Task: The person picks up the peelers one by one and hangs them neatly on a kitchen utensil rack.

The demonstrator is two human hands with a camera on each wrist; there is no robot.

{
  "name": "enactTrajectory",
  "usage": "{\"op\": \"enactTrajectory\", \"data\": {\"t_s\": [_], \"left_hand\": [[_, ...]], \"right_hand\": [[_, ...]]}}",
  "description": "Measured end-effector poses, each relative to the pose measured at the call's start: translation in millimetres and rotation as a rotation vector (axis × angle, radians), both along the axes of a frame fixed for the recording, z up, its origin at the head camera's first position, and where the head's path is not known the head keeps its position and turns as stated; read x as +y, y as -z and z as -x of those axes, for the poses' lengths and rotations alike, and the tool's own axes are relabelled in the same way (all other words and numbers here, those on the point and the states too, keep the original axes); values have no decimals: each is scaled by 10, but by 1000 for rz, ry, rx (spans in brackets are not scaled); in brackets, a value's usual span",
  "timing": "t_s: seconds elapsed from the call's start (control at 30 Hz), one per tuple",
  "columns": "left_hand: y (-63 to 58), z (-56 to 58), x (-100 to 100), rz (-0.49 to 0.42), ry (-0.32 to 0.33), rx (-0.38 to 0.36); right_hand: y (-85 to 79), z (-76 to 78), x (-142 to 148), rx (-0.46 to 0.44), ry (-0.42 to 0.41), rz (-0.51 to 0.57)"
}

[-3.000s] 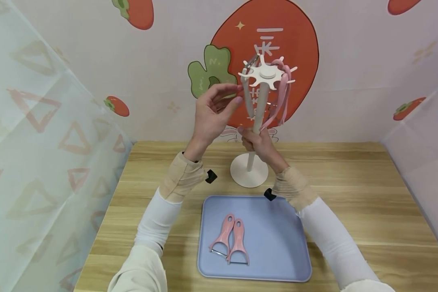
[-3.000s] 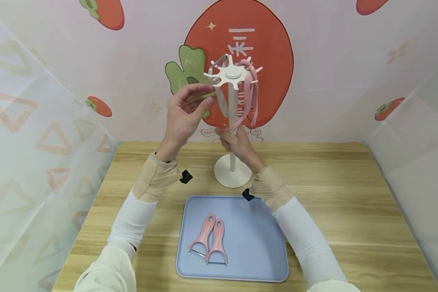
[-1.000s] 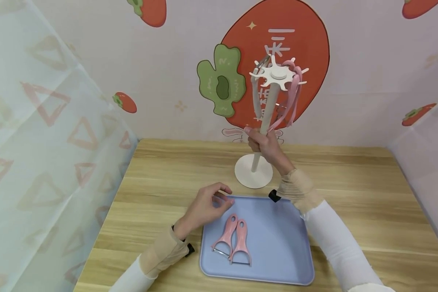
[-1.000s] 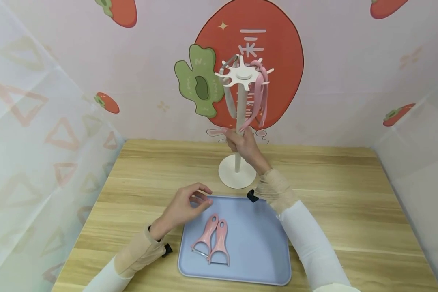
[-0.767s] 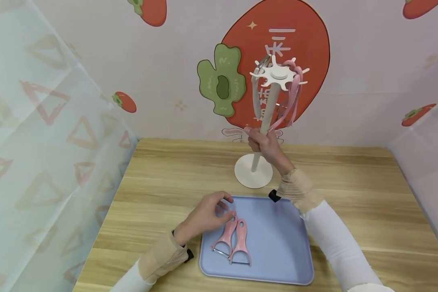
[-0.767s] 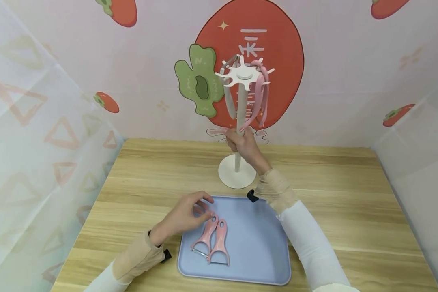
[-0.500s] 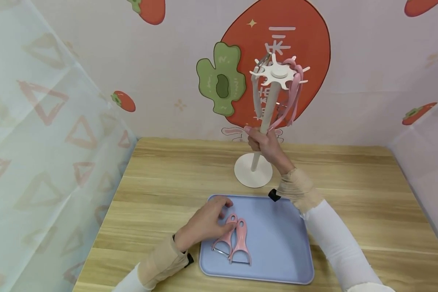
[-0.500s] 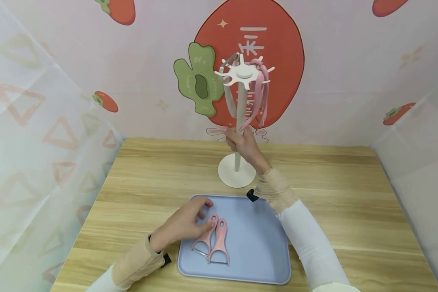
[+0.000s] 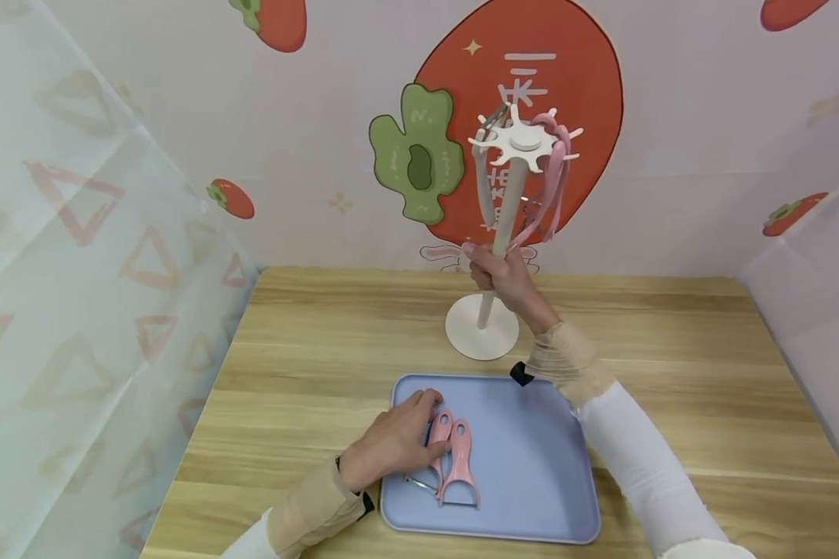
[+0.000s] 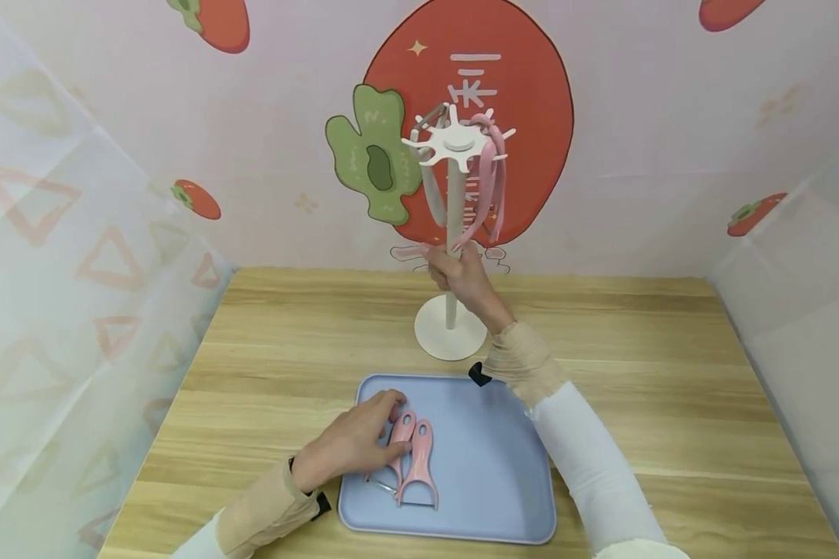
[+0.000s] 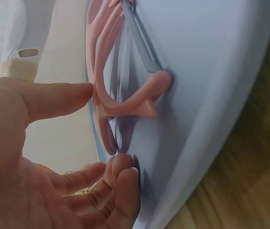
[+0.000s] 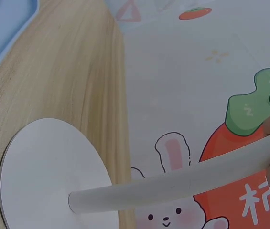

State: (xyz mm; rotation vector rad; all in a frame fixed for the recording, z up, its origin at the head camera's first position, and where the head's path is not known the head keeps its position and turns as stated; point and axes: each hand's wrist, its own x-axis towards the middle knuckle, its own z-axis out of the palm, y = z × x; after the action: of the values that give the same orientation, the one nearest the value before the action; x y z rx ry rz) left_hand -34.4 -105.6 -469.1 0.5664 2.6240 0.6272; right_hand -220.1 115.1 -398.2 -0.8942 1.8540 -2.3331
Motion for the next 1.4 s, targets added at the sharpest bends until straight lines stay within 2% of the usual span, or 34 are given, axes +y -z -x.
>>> {"op": "enactTrajectory", "data": {"t_s": [0.23,0.47,0.67,1.0,1.4], "left_hand": [[20,-6,32,23,15,31],[-20,-36,39,30,5,38],[-51,-72,52,81,4,29],[-79,-87,60,125,22,120],[-70,-164,76,145,36,151]], "right_hand": [[-12,6,-8,7,17,-10],[-4,28,-10,10,4,-2],[-8,41,-9,5,5,-2],[-13,31,7,4,6,-4],[3,11,-11,17,22,-10]]}}
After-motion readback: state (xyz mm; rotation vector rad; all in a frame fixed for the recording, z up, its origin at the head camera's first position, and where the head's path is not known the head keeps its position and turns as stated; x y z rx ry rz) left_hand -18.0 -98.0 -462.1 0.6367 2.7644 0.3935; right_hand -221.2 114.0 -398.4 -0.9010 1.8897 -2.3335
